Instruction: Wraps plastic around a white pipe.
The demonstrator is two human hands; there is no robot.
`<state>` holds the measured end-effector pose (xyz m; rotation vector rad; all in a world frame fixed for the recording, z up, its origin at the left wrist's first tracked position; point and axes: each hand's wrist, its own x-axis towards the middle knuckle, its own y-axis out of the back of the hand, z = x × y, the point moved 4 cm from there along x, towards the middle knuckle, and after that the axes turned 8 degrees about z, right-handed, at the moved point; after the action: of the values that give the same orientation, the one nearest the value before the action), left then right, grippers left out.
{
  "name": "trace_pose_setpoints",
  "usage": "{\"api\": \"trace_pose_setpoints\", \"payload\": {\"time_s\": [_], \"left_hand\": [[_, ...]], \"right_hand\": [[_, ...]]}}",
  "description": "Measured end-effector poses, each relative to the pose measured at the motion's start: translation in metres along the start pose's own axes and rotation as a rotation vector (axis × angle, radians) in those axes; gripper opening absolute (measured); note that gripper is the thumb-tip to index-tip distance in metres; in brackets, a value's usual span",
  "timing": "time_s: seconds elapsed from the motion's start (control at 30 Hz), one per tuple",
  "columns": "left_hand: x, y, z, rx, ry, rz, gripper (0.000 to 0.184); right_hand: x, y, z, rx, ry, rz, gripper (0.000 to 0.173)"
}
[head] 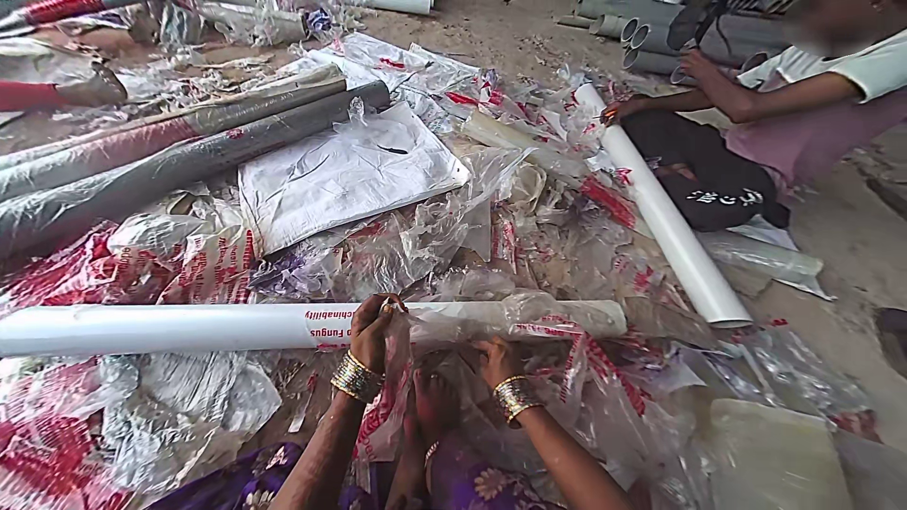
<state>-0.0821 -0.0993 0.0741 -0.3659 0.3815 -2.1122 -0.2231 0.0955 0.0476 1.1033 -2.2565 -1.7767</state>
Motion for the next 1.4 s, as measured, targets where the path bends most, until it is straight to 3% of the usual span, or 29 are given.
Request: {"api": "trace_pose_setpoints", "payload": {"time_s": [0.1, 0.23, 0.3, 0.5, 0.6, 0.7, 0.8, 0.83, 0.9, 0.97, 1.03, 1.17, 1.3, 1.4], "left_hand": [[-0.004, 0.000, -0.001, 0.017, -0.020, -0.030, 0.028], [-0.008, 0.004, 0.005, 0.074, -0.031, -0.054, 0.027], [-0.010, 0.001, 0.006, 0.074, -0.034, -0.066, 0.028], [-0.010, 0.000, 0.010, 0.143, -0.007, -0.088, 0.026], [-0.009, -0.005, 0.010, 0.180, -0.020, -0.171, 0.025], [-0.010, -0.004, 0.010, 0.302, 0.024, -0.399, 0.020], [-0.010, -0.003, 0.025, 0.595, 0.223, -0.839, 0.050], [-0.009, -0.004, 0.032, 0.709, 0.285, -0.901, 0.053], [-0.006, -0.014, 0.044, 1.009, 0.319, -0.821, 0.048], [-0.004, -0.030, 0.049, 1.324, 0.328, -0.621, 0.042], [-0.002, -0.048, 0.041, 1.430, 0.278, -0.540, 0.040], [-0.006, -0.093, -0.006, 1.368, 0.308, -0.763, 0.065], [-0.021, -0.106, -0.052, 1.501, 0.446, -0.531, 0.071], [-0.026, -0.092, -0.063, 1.564, 0.380, -0.454, 0.060]], "right_hand": [[0.001, 0.013, 0.001, -0.014, -0.031, -0.017, 0.037], [0.011, 0.031, -0.034, 0.135, 0.037, 0.099, 0.037], [0.019, 0.030, -0.044, 0.121, 0.036, 0.074, 0.039], [0.002, 0.000, -0.014, -0.120, -0.001, -0.150, 0.035], [-0.002, -0.006, 0.002, -0.107, -0.021, -0.167, 0.037], [-0.004, 0.014, -0.002, -0.065, -0.054, -0.159, 0.037], [-0.001, 0.043, -0.011, 0.043, -0.055, -0.018, 0.036], [-0.001, 0.053, -0.013, 0.098, -0.029, 0.079, 0.035], [-0.005, 0.081, -0.010, 0.235, 0.049, 0.355, 0.032], [-0.012, 0.106, 0.000, 0.353, 0.087, 0.617, 0.030], [-0.015, 0.116, 0.008, 0.396, 0.071, 0.709, 0.030], [-0.012, 0.077, 0.011, 0.343, 0.040, 0.528, 0.031], [-0.007, 0.038, 0.016, 0.314, -0.025, 0.354, 0.033], [-0.001, 0.015, 0.017, 0.329, -0.029, 0.268, 0.035]]}}
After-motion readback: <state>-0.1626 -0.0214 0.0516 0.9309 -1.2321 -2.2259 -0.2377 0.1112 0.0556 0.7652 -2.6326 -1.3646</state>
